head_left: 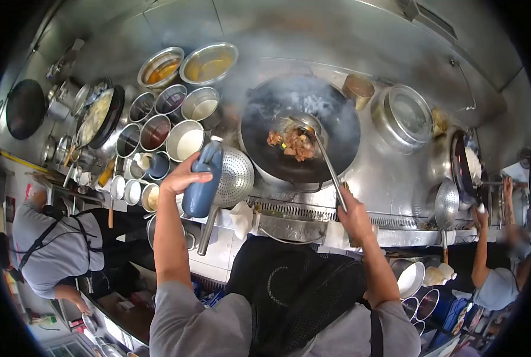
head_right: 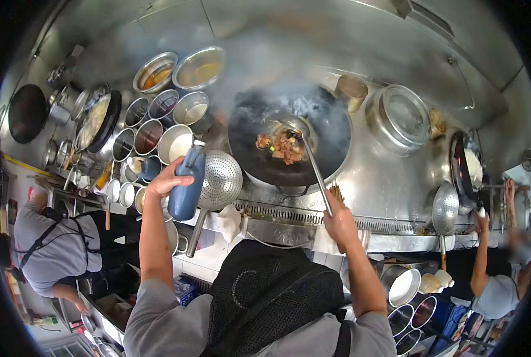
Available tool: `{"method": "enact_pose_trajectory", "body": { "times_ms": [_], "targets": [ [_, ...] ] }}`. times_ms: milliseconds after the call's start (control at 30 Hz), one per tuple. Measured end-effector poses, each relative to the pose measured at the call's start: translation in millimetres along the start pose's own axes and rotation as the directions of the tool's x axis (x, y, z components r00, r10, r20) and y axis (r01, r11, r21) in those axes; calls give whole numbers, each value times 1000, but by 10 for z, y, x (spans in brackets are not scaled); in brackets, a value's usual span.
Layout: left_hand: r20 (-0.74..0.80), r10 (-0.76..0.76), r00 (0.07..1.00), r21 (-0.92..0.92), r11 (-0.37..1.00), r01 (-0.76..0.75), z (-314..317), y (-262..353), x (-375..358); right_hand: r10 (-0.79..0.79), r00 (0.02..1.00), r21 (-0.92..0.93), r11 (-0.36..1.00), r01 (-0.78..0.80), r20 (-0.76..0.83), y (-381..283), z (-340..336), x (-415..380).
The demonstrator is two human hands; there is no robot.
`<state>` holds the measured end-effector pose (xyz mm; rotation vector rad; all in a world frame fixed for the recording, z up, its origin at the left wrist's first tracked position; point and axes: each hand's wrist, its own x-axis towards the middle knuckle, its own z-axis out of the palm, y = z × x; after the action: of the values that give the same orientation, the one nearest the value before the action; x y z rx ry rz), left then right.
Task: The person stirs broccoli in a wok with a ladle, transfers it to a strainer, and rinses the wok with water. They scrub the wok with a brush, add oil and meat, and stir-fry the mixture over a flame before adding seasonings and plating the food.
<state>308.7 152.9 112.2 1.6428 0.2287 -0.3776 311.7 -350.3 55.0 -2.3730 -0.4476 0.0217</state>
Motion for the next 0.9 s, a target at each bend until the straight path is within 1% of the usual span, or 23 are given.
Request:
{"method": "enact_pose_trajectory", "body": {
  "times_ms": [33, 67, 100, 133, 167, 200, 233, 267, 300, 333, 400, 467, 533, 567, 600, 633, 667, 700, 733, 800, 833, 867, 900],
  "targets": [
    [50, -22, 999, 122, 992, 16, 1, 42, 96, -143, 986, -78, 988, 137, -81, 95, 98, -25],
    [96, -55, 994, 242, 970, 30, 13, 68, 188, -148, 986, -86, 986, 142, -72, -85, 16, -31],
    [130, -85, 988, 245, 968, 51, 30, 0, 349, 143, 988, 167, 974, -151, 59, -407, -133, -64],
    [126, -96, 987, 354, 934, 45, 83, 43, 497, 381, 891, 362, 817, -449, 247, -613, -220, -95],
    [243, -179, 953, 315, 944, 97, 265, 348, 515, 390, 883, 392, 793, -467, 262, -663, -218, -156],
    [340, -208, 917, 335, 938, 88, 307, 295, 776, 392, 883, 391, 793, -467, 258, -725, -232, -202],
    [381, -238, 893, 388, 918, 79, 397, 375, 920, 374, 879, 506, 720, -476, 295, -801, -250, -237],
    [386, -249, 888, 430, 900, 65, 424, 236, 1177, 350, 877, 611, 629, -480, 329, -887, -269, -261],
    [393, -258, 882, 461, 886, 53, 515, 301, 1267, 367, 857, 639, 571, -515, 362, -990, -298, -271],
    [403, -266, 876, 492, 870, 37, 587, 360, 1341, 373, 859, 645, 569, -510, 349, -998, -273, -282],
    [392, -218, 894, 467, 884, 10, 633, 368, 1415, 355, 855, 731, 453, -511, 377, -995, -224, -324],
    [382, -176, 907, 439, 899, -11, 616, 276, 1465, 393, 849, 741, 437, -510, 353, -1008, -182, -281],
    [255, 71, 964, 275, 951, -143, 485, 117, 1466, 429, 865, 722, 509, -468, 258, -848, -4, -217],
    [225, 130, 966, 202, 963, -176, 537, 458, 1135, 431, 882, 674, 597, -436, 189, -718, 99, -175],
    [230, 129, 965, 199, 964, -177, 481, 454, 1068, 436, 880, 672, 597, -439, 187, -682, 105, -106],
    [168, 219, 961, 171, 954, -247, 347, 418, 1010, 451, 885, 495, 746, -446, 118, -660, 102, -20],
    [100, 302, 948, 148, 938, -314, 256, 391, 936, 449, 892, 288, 849, -444, 51, -625, 127, 28],
    [96, 296, 951, 144, 941, -307, 228, 444, 785, 370, 928, 145, 922, -359, -52, -547, 183, 81],
    [34, 327, 944, 116, 937, -329, 168, 515, 588, 278, 956, 95, 958, -270, -89, -508, 171, 73],
    [-91, 358, 929, 114, 931, -347, -2, 504, 283, 162, 979, -41, 985, -168, -125, -294, 233, 36],
    [-215, 486, 847, 269, 863, -427, -16, 483, 161, 207, 974, 11, 978, -207, -90, -267, 230, 3],
    [-308, 607, 733, 437, 774, -458, -50, 450, 54, 248, 968, 61, 967, -246, -44, -357, 226, -40],
    [-345, 653, 674, 470, 742, -478, -116, 377, 2, 352, 935, 221, 909, -352, 42, -616, 162, -33]
  ]
}}
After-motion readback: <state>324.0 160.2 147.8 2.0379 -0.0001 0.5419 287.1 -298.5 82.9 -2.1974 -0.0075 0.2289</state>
